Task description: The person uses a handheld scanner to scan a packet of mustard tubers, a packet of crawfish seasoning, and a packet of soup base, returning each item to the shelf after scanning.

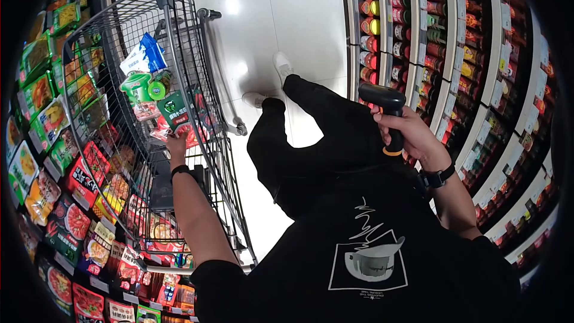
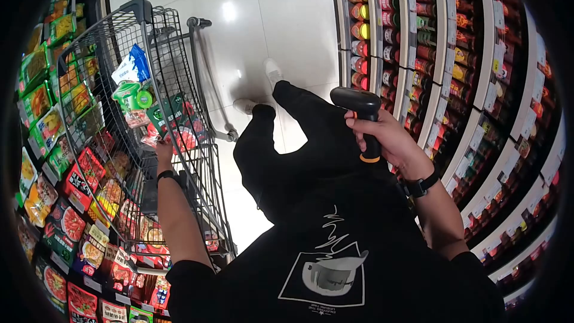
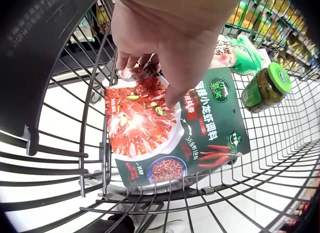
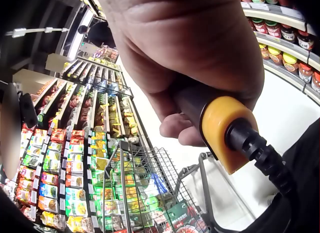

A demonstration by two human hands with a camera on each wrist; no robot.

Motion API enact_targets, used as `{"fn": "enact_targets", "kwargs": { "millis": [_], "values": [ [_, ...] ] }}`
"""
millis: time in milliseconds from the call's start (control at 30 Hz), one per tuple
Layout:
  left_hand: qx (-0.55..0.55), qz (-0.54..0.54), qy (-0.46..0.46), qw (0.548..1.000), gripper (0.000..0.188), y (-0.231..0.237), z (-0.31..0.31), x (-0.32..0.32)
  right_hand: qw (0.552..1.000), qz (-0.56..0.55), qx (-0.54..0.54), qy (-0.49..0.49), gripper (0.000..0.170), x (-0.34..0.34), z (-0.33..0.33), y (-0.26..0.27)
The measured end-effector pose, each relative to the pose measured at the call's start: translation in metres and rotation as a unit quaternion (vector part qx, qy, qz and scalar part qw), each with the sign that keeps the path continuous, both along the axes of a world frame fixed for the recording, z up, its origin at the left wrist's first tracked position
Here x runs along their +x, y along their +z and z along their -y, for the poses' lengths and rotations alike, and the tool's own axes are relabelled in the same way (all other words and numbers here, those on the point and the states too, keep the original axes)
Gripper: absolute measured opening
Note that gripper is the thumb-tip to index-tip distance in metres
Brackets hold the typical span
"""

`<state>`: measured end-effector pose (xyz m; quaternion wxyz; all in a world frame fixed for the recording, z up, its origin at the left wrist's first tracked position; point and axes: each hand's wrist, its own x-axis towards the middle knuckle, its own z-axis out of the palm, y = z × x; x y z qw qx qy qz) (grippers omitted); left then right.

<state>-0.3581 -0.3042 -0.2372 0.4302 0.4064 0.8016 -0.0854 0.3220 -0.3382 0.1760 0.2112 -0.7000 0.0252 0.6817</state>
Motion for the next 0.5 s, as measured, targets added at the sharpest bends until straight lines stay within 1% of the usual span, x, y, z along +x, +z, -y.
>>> {"fn": "enact_targets", "kwargs": {
  "millis": [33,67,167,200,300,400,433,467,500],
  "values": [
    [-0.028,-0.051,-0.032,0.998,0.078,-0.011,0.002,-0.005,1.0,0.001,0.0,0.001,0.022,-0.001,-0.001,-0.003],
    [-0.045,-0.045,-0.041,0.997,0.075,-0.021,0.0,-0.014,1.0,0.003,0.0,0.001,0.022,-0.001,-0.001,-0.005],
    [-0.014,-0.137,-0.068,0.988,0.077,-0.043,0.012,-0.022,1.0,0.001,-0.015,0.004,0.022,-0.001,-0.002,-0.01],
    [-0.021,-0.08,-0.016,0.996,0.101,-0.028,0.01,-0.015,1.0,0.005,-0.016,0.001,0.022,-0.002,-0.003,-0.01],
    [-0.046,-0.139,-0.062,0.987,0.128,-0.07,0.031,-0.031,1.0,0.01,-0.016,-0.003,0.022,-0.008,-0.01,-0.01],
    [-0.074,-0.132,0.034,0.988,0.142,-0.041,0.022,-0.005,1.0,0.008,-0.016,-0.002,0.022,-0.011,-0.012,-0.01],
    [-0.078,-0.133,0.09,0.984,0.142,-0.017,0.014,0.013,1.0,0.005,-0.016,0.0,0.022,-0.013,-0.013,-0.01],
    [-0.08,-0.147,0.069,0.983,0.143,-0.029,0.018,0.003,1.0,0.004,-0.015,0.003,0.021,-0.015,-0.014,-0.01],
    [-0.082,-0.161,0.048,0.982,0.145,-0.028,0.015,0.007,1.0,0.006,-0.015,0.005,0.021,-0.016,-0.015,-0.01]
  ]
}}
